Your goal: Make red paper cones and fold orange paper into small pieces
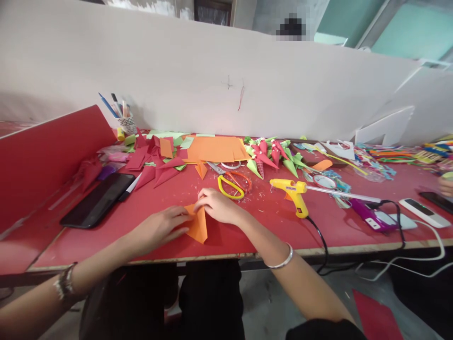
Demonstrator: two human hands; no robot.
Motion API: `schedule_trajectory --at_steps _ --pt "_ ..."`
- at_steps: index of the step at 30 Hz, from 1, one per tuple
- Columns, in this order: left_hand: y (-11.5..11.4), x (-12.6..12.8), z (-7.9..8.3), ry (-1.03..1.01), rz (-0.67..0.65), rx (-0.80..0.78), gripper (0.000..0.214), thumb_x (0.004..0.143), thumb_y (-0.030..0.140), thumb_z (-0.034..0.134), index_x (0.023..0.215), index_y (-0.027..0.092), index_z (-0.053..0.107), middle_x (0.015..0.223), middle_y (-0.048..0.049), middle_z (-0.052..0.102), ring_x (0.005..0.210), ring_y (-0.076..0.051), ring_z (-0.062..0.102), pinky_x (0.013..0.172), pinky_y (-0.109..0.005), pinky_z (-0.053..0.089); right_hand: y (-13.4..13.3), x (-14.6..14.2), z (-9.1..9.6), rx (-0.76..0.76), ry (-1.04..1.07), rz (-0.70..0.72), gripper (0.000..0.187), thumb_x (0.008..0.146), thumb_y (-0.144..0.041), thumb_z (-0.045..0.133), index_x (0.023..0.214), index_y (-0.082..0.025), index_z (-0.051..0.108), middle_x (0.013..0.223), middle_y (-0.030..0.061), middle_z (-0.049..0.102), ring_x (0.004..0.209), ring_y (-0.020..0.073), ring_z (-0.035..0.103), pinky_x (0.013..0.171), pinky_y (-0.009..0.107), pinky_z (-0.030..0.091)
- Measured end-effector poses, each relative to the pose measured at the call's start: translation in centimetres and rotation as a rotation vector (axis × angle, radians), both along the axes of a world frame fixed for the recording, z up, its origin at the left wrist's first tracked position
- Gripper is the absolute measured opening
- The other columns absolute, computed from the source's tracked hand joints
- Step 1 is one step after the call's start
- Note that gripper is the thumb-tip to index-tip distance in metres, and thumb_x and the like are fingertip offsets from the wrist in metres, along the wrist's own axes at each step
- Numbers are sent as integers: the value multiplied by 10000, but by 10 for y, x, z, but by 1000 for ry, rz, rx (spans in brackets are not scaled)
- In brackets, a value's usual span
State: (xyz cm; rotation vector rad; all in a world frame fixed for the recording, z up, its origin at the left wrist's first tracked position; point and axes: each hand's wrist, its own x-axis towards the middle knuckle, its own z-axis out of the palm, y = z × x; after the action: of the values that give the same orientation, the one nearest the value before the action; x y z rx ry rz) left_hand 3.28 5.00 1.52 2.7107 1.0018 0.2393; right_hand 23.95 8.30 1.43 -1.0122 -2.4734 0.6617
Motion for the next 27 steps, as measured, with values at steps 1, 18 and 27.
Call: schedule_trajectory --at_steps 1,18,27 --pt "1 3 -4 -15 22 -22 252 885 248 368 1022 180 569 1029 -71 558 902 -171 547 799 -294 447 2 2 -3 -65 44 -28 367 759 -5 381 888 -208 658 969 28 587 911 122 545 835 278 419" --pt "-2 21 -16 129 258 126 342 858 227 353 1156 114 475 974 -100 495 909 -209 514 801 -341 448 -12 -11 -30 -274 268 -447 210 794 -228 470 995 -187 511 634 -26 591 564 115 542 558 216 385" --pt "-2 24 -13 225 246 229 359 859 229 355 1179 112 466 972 -93 523 878 -196 537 681 -285 458 -19 -10 -28 -97 158 -433 120 799 -187 462 899 -208 524 490 -79 435 450 88 422 491 193 294"
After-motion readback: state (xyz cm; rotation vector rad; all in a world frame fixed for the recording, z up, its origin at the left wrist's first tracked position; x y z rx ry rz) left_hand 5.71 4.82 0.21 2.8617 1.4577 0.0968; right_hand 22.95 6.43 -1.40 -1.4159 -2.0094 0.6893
